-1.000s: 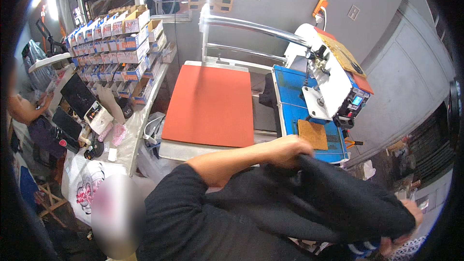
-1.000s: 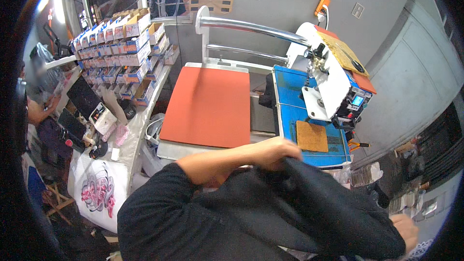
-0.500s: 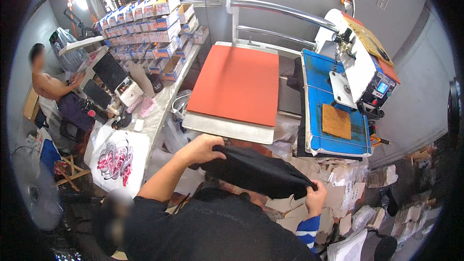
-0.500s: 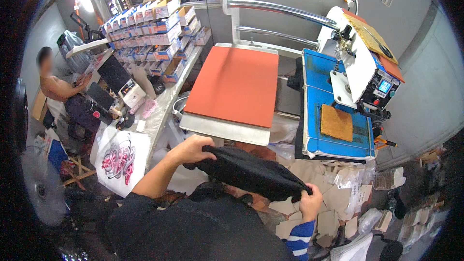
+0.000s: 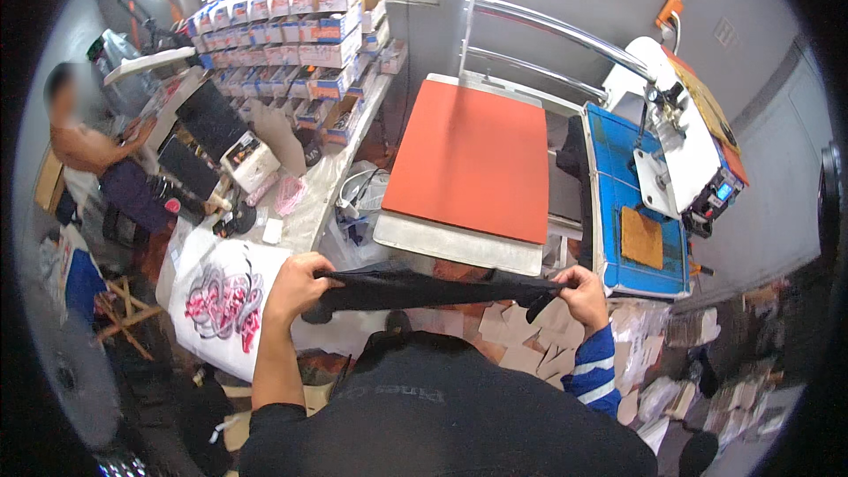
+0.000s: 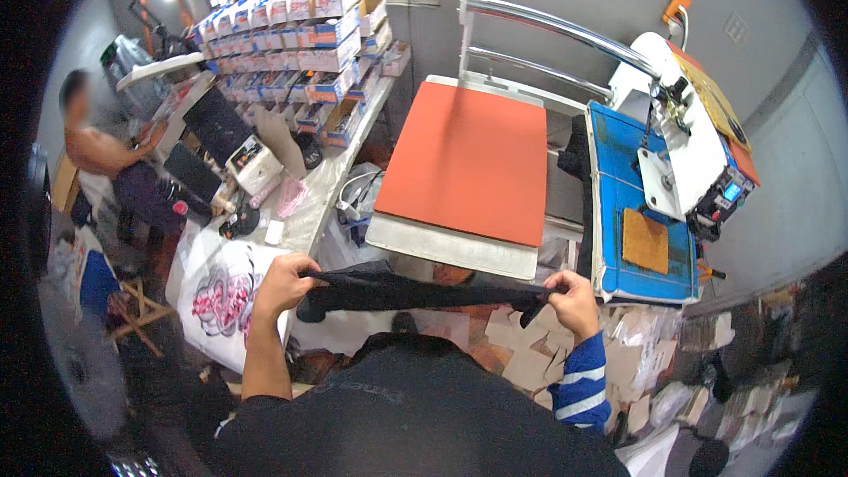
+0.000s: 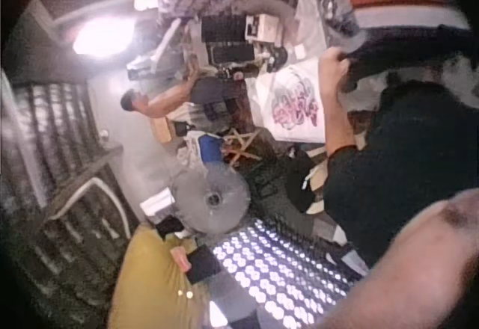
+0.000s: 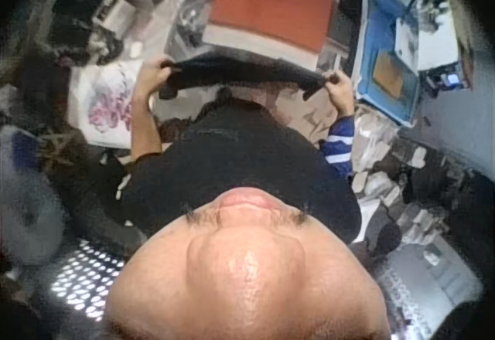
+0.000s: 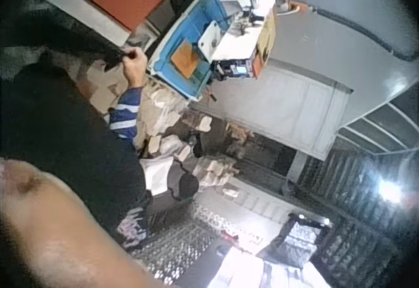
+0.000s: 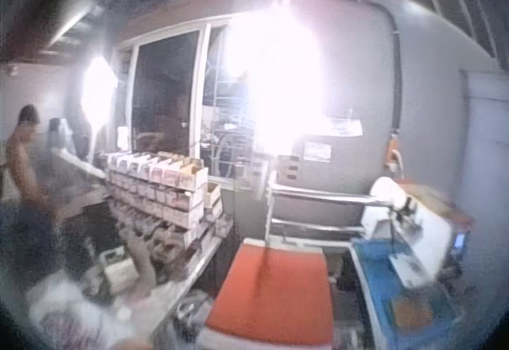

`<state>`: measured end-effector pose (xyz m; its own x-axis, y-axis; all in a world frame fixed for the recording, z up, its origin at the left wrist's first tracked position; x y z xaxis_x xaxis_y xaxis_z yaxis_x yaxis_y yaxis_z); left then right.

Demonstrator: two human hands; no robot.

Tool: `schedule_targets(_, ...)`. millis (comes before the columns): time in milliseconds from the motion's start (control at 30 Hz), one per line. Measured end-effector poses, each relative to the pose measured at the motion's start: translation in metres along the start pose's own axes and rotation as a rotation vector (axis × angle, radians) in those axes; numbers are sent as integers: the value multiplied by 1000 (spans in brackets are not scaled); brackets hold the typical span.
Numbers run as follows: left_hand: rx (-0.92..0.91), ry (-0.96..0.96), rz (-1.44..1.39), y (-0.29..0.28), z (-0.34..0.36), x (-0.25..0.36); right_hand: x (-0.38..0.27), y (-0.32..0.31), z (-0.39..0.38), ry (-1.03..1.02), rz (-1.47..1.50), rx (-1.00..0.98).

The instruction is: The person places black t-shirts onto a heat press, aligns them, and applies a printed design using the machine. They repeat this process for multiple shirts, handling each one individually and stacking finished shirts on a nearby table.

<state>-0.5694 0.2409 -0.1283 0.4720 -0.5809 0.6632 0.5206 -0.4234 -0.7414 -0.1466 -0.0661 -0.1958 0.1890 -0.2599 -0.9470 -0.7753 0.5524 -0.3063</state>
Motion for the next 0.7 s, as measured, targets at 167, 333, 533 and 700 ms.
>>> schedule_targets(167, -20, -50, -451, -14, 10, -16, -31, 0, 4, 9, -108, 220)
schedule_targets(333, 8, 138, -354, -29, 38, -11, -56, 0, -10, 19, -353, 412)
schedule_targets(533, 85, 134, -291, -31, 63, -13, -54, -8, -21, 157, -472, 513)
schedule_targets(700, 108, 114, -451, -5, 85, -38, -16, -11, -4, 117, -337, 411)
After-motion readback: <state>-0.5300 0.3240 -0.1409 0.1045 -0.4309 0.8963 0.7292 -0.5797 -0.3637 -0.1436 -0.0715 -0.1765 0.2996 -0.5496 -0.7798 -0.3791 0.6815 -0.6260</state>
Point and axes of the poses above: each hand's wrist, its own z-axis towards the middle knuckle, its own y-axis out of the palm, x = y × z, the point moved 10 cm from there along z, towards the middle knuckle, and after that the axes turned 1 degree about y, right-handed, at the moved point
